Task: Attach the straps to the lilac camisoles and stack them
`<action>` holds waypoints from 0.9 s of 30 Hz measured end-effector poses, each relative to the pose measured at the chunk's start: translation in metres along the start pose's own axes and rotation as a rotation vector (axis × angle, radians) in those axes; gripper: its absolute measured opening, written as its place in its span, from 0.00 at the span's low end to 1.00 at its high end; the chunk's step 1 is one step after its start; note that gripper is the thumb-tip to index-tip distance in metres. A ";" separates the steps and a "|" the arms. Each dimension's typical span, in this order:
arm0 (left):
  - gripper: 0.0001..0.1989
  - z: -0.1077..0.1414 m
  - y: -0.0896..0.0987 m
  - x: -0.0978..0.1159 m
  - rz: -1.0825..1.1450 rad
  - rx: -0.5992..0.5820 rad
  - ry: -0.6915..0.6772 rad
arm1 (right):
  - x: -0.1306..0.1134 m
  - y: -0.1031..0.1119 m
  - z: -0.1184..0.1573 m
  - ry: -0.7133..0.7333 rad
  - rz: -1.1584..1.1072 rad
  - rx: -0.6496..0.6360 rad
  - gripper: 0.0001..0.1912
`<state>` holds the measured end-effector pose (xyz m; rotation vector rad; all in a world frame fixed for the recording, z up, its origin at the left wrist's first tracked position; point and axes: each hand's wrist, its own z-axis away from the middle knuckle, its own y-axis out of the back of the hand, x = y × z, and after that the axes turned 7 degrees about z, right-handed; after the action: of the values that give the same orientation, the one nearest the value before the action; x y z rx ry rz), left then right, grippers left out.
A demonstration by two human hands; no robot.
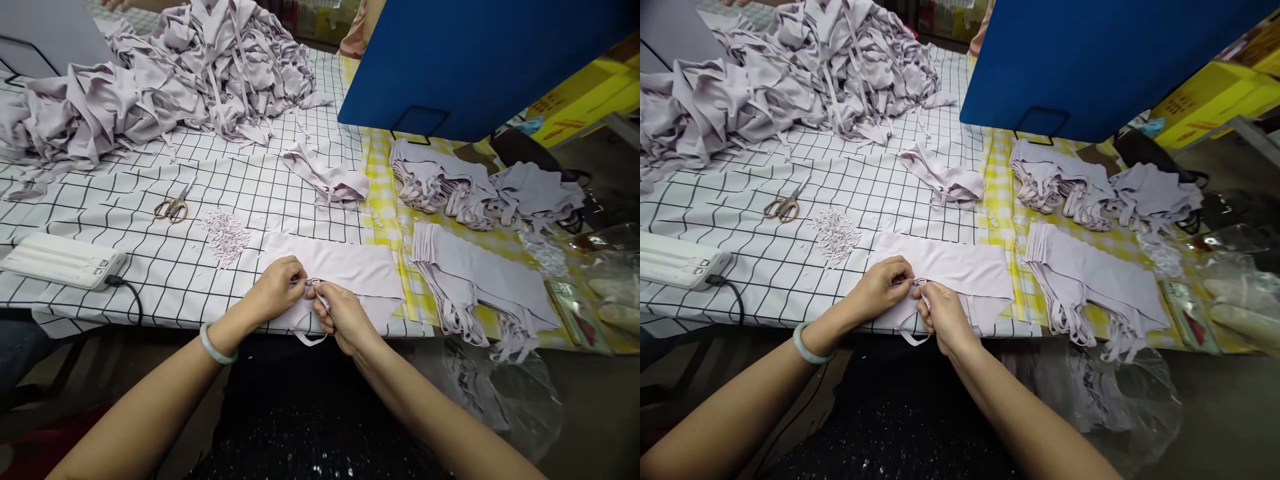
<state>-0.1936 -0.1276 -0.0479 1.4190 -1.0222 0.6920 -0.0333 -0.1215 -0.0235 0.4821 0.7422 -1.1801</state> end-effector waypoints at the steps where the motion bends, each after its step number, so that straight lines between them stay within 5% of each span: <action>1: 0.06 0.000 0.000 0.000 0.003 -0.001 0.002 | -0.001 -0.001 0.000 -0.002 -0.006 0.001 0.10; 27: 0.07 0.000 -0.003 0.002 0.034 0.050 0.056 | 0.001 -0.010 -0.001 0.054 -0.056 0.089 0.08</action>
<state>-0.1898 -0.1282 -0.0481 1.4198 -0.9936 0.7828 -0.0428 -0.1252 -0.0248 0.5725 0.7560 -1.2606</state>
